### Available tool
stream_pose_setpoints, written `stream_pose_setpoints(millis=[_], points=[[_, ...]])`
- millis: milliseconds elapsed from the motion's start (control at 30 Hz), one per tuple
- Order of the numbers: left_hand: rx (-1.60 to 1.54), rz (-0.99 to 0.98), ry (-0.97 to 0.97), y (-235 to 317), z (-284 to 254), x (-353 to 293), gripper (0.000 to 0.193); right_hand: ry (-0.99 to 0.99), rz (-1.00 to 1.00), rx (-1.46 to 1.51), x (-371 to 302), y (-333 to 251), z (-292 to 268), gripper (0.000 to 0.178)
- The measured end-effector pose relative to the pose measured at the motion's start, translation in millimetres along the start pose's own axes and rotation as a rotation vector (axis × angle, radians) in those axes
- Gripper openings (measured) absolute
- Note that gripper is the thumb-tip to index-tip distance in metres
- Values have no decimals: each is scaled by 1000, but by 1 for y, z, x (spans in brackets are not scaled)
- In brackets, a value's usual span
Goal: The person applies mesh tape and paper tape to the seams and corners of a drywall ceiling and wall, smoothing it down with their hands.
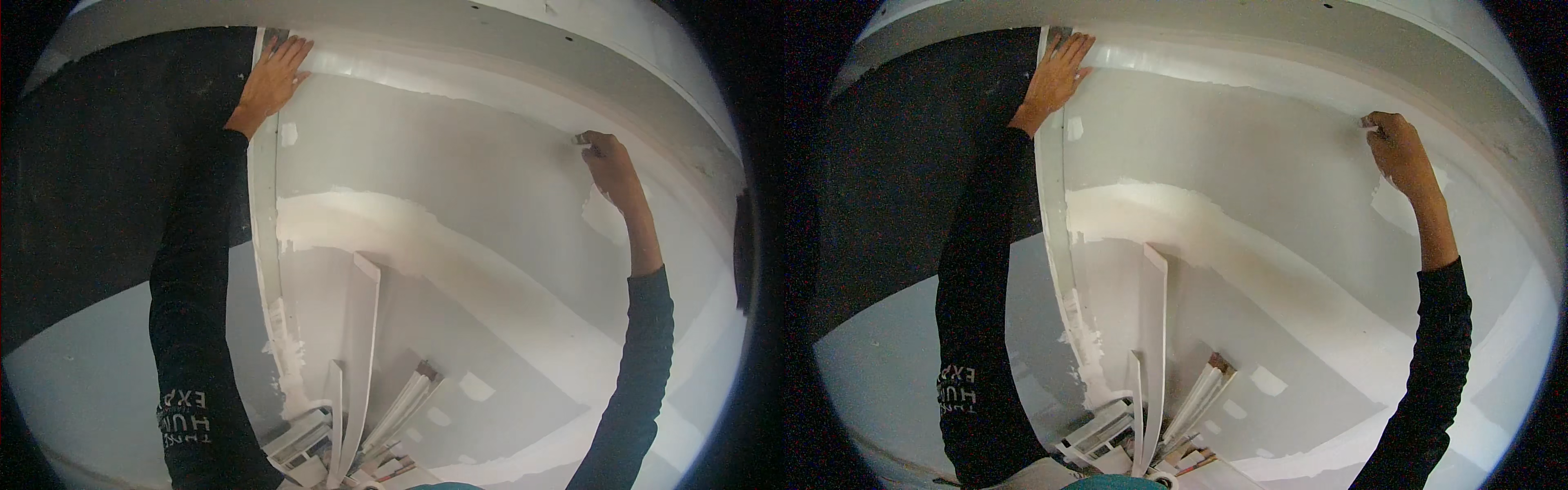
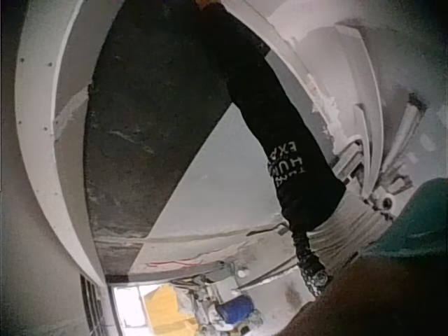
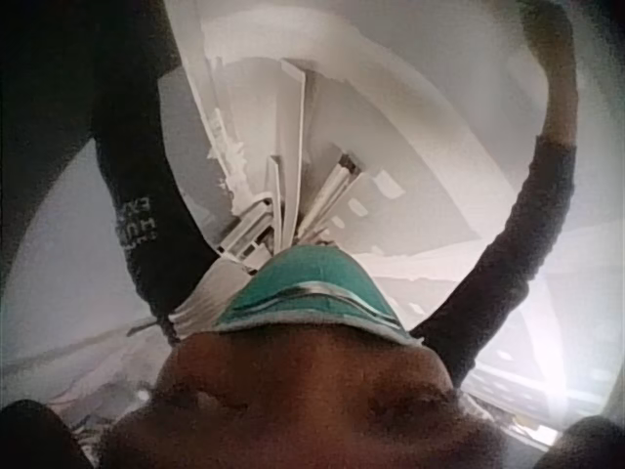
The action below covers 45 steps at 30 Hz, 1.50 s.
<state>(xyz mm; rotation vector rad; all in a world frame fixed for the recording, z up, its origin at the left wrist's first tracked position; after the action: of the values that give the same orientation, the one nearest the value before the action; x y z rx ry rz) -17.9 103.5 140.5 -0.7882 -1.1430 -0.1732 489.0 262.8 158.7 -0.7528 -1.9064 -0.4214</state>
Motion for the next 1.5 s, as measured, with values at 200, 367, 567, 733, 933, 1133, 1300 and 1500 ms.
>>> stream_pose_setpoints(millis=[200, 367, 567, 733, 933, 1133, 1300, 1500], points=[[-15, -62, -25, 5, 3, 4, 60, 23, -39, 5, 7, -4, 3, 34], [42, -132, 51, 8, -2, 4, 63, 4, -69, -16, 14, -13, 0, 37], [-70, -252, 65, 23, -9, 11, 62, 35, -81, -22, 22, -8, -3, 43], [-253, -334, 178, 39, -6, 16, 65, 80, -121, 32, 22, 0, -6, 46], [-327, -267, 273, 82, -11, 37, 71, -31, -32, -28, 18, 3, -4, 48], [-304, -312, 254, 79, -1, 38, 73, -34, 2, -31, 13, -17, -8, 46], [-151, -334, 122, 80, 10, 33, 74, -86, -18, 5, 16, -9, 3, 46], [-352, -416, 349, 42, 7, 11, 66, -85, 17, 50, 6, -18, 10, 44]])
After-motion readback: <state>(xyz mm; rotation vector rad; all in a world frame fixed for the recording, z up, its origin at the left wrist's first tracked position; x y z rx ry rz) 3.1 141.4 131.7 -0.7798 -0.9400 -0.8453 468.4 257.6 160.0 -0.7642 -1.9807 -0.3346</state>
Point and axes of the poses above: each hand's wrist, its own x-axis towards the middle knuckle, its own z-axis out of the palm, y = z × x, the point moved 9 cm from there along x, towards the middle knuckle, and after that the axes turned 11 degrees about y, right-handed, at the moved point
